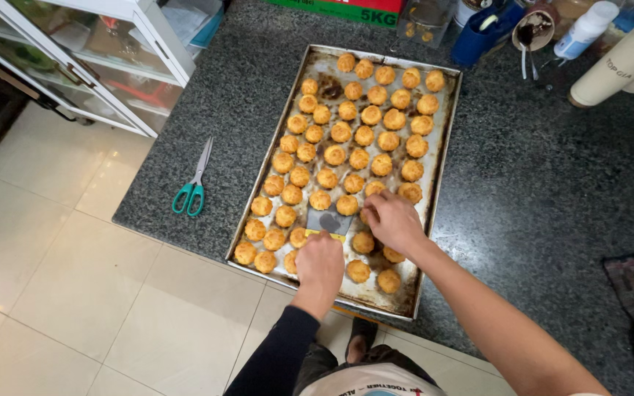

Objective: The person organizes rows of small round bread puffs on a baking tray using a metal scraper and their hand, then uses scissors to cut into several puffs one by one.

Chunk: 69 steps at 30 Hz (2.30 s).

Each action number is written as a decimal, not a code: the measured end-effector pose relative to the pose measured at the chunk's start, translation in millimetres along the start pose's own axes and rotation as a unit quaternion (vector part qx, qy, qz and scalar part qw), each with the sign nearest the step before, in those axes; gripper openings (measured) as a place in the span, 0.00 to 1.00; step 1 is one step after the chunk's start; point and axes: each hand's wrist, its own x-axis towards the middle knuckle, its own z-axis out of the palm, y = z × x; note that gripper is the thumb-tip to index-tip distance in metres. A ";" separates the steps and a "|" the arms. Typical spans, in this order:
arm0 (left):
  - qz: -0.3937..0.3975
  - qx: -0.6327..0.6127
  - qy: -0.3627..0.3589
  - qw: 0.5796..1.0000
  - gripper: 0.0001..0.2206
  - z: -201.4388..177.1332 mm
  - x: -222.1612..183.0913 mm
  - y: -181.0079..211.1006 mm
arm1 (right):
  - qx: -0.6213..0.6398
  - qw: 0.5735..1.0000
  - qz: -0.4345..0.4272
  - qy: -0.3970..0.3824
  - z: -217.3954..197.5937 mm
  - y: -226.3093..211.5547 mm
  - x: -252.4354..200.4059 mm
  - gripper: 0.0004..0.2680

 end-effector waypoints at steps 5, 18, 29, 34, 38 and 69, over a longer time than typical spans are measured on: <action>-0.025 -0.026 0.041 0.999 0.08 3.9 13.8 -1.4 | -0.004 1.000 0.000 -0.014 -5.5 0.1 0.4 0.07; -0.050 -0.020 -0.025 0.998 0.06 -87.3 -32.4 -44.5 | -0.003 0.987 -0.069 -0.145 25.3 -36.5 42.0 0.24; -0.076 -0.102 0.094 0.987 0.12 -143.6 -61.6 -129.6 | -0.027 0.984 -0.009 -0.177 45.3 -56.3 53.0 0.21; -0.080 -0.142 0.094 0.982 0.15 -143.3 -46.1 -146.4 | 0.015 0.964 0.018 -0.265 36.7 -76.3 51.2 0.22; -0.037 -0.152 0.080 0.984 0.14 -142.1 -26.4 -147.5 | 0.085 0.985 -0.011 -0.151 25.8 -62.2 48.7 0.20; 0.024 -0.025 0.061 0.998 0.07 -4.2 55.8 -3.9 | -0.161 0.950 0.242 0.117 -7.0 81.1 5.1 0.24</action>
